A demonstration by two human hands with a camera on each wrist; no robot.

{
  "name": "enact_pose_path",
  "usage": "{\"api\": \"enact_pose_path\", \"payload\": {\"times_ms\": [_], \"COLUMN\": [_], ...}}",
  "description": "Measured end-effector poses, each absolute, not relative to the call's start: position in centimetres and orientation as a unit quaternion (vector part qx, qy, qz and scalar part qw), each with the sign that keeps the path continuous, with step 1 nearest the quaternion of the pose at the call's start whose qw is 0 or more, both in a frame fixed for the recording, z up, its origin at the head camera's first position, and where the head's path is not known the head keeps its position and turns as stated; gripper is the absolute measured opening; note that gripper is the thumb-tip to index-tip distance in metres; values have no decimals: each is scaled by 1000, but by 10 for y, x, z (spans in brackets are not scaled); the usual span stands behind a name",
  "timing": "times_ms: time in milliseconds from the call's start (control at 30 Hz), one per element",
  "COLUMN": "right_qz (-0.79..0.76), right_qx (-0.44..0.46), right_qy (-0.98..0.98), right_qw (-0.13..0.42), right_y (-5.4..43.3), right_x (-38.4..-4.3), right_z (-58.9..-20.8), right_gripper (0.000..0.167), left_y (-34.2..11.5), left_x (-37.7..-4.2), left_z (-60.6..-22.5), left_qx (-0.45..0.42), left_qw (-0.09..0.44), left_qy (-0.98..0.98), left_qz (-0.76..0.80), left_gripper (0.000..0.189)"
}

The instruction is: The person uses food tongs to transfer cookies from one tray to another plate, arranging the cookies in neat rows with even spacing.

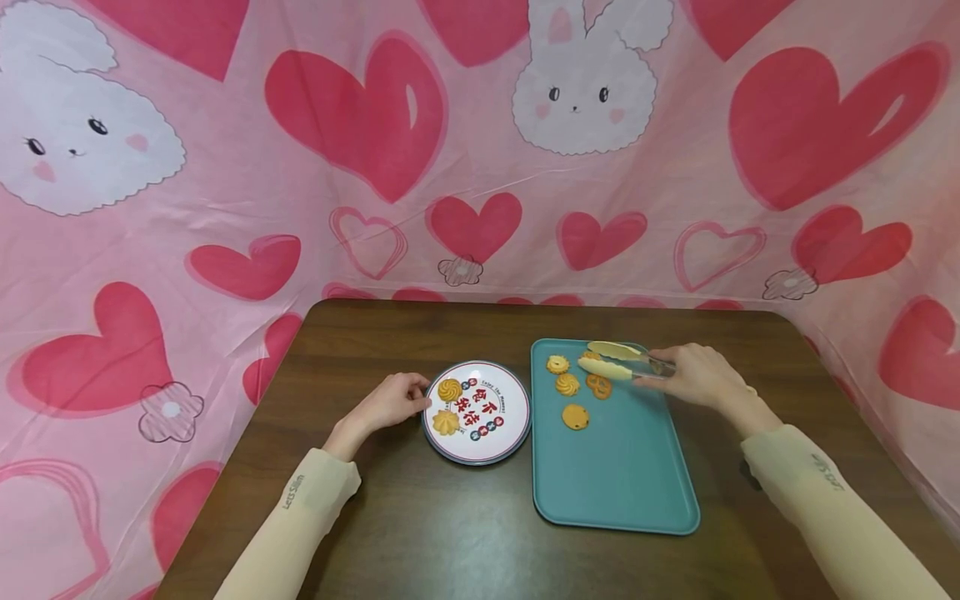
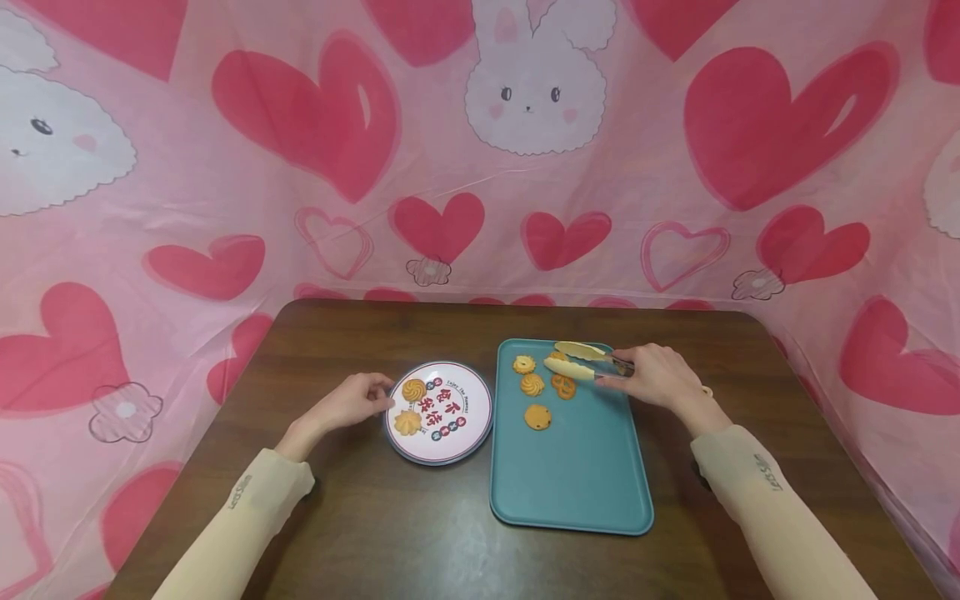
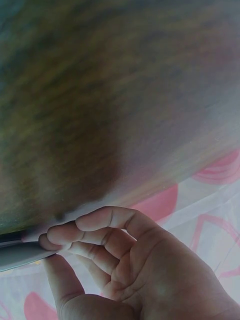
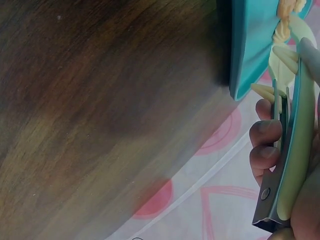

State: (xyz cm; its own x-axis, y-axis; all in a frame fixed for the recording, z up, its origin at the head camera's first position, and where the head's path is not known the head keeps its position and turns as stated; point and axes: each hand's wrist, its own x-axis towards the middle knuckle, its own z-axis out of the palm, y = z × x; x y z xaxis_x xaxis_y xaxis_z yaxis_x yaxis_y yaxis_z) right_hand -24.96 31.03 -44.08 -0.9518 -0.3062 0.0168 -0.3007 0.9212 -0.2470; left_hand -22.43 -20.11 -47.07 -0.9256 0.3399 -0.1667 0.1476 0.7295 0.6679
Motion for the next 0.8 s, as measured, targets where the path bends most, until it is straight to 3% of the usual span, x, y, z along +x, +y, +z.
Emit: {"api": "enact_pose_path", "payload": {"times_ms": [800], "right_qz": [-131], "right_qx": [-149], "right_qy": [980], "right_qw": [15], "right_y": [310], "right_x": [-249], "right_z": [-442], "right_gripper": [79], "left_y": [-201], "left_x": [-225], "left_z": [-472], "left_qx": [132], "left_qw": [138], "left_qy": [918], "left_qz": [346], "left_gripper": [36]}}
